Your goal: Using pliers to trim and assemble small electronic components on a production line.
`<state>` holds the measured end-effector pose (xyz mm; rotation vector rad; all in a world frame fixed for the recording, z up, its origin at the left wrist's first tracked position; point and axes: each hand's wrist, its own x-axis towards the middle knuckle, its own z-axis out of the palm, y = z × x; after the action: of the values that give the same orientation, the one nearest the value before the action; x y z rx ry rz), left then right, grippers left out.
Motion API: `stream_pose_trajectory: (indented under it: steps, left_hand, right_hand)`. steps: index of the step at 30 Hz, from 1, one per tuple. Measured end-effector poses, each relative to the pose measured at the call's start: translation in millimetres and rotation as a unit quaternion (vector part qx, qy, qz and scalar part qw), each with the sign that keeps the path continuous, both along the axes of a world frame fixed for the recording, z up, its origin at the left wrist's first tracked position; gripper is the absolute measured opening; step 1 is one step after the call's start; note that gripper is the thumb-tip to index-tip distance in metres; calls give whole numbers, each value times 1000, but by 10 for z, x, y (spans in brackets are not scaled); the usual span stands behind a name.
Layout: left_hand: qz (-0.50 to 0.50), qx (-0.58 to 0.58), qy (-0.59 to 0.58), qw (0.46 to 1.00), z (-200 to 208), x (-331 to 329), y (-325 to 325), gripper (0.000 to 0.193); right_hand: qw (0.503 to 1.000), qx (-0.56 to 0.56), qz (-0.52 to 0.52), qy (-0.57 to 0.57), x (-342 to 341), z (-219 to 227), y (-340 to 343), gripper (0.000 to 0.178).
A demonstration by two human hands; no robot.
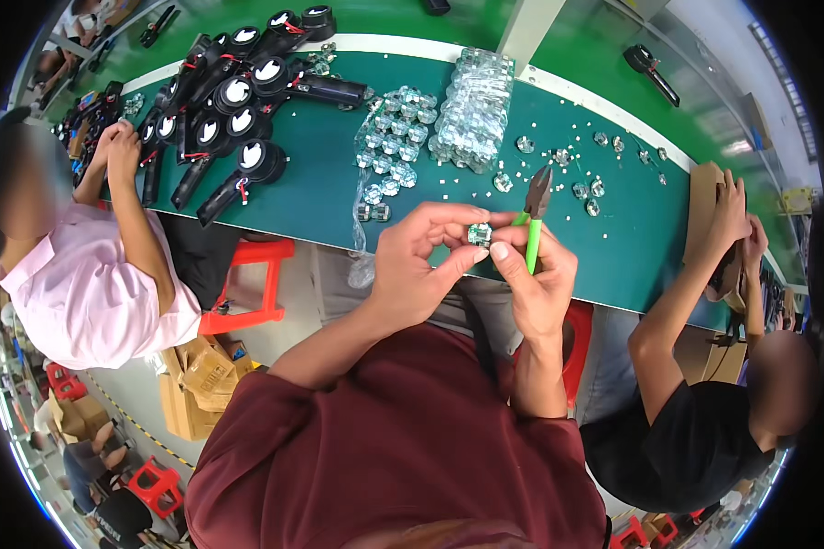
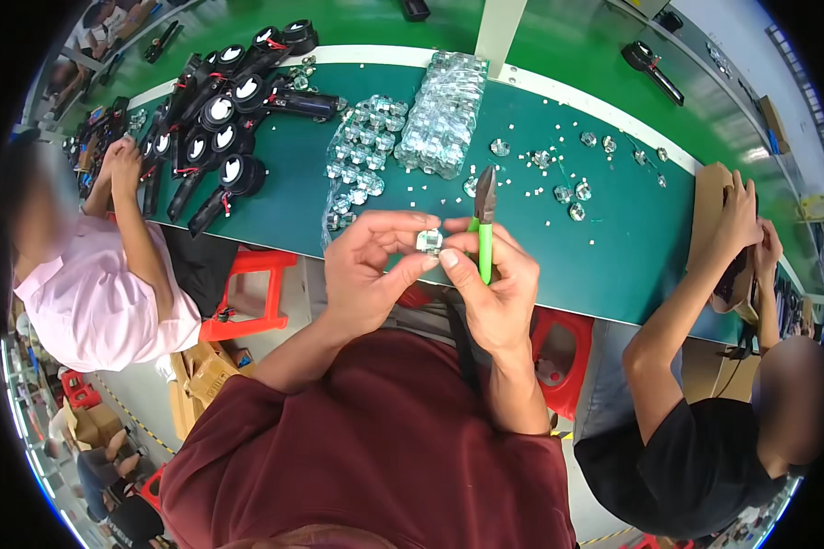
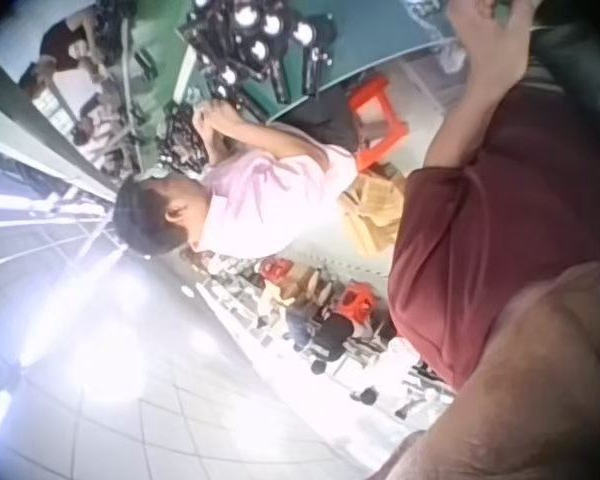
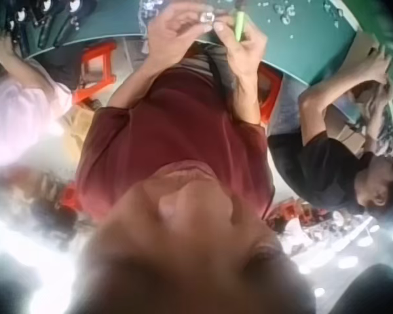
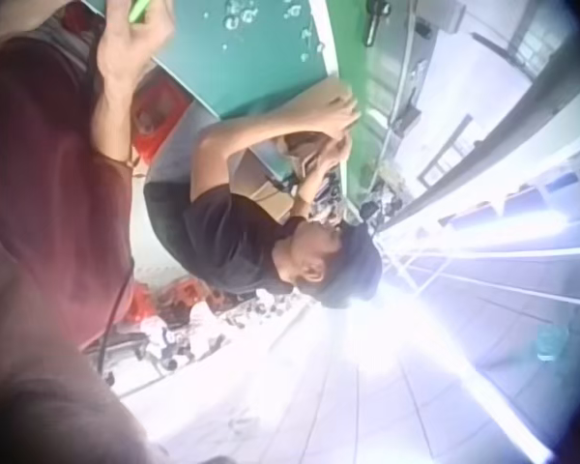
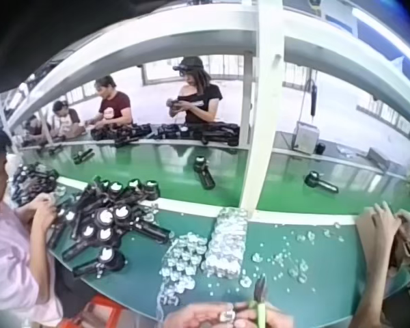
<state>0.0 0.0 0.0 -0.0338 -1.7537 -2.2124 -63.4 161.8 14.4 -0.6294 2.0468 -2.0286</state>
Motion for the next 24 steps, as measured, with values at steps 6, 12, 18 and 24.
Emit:
stream_pose_trajectory:
  steps: [6,12,18,24]
  left_hand:
    - [1,-25,26,999,1,10,80,37]
    - [-33,76,28,996,-17,25,78,36]
    - [-40,118,24,992,11,30,60,32]
    - [-44,112,-5,993,41,41,5,28]
  right_hand:
    - [994,-65,4,-86,28,18,-3,13]
    - [993,-59,31,-100,37,-24,24,12]
    - [992,-57,18,-109,69,-21,1,11]
    - [991,-74,22,-108,61,-1,-45,10]
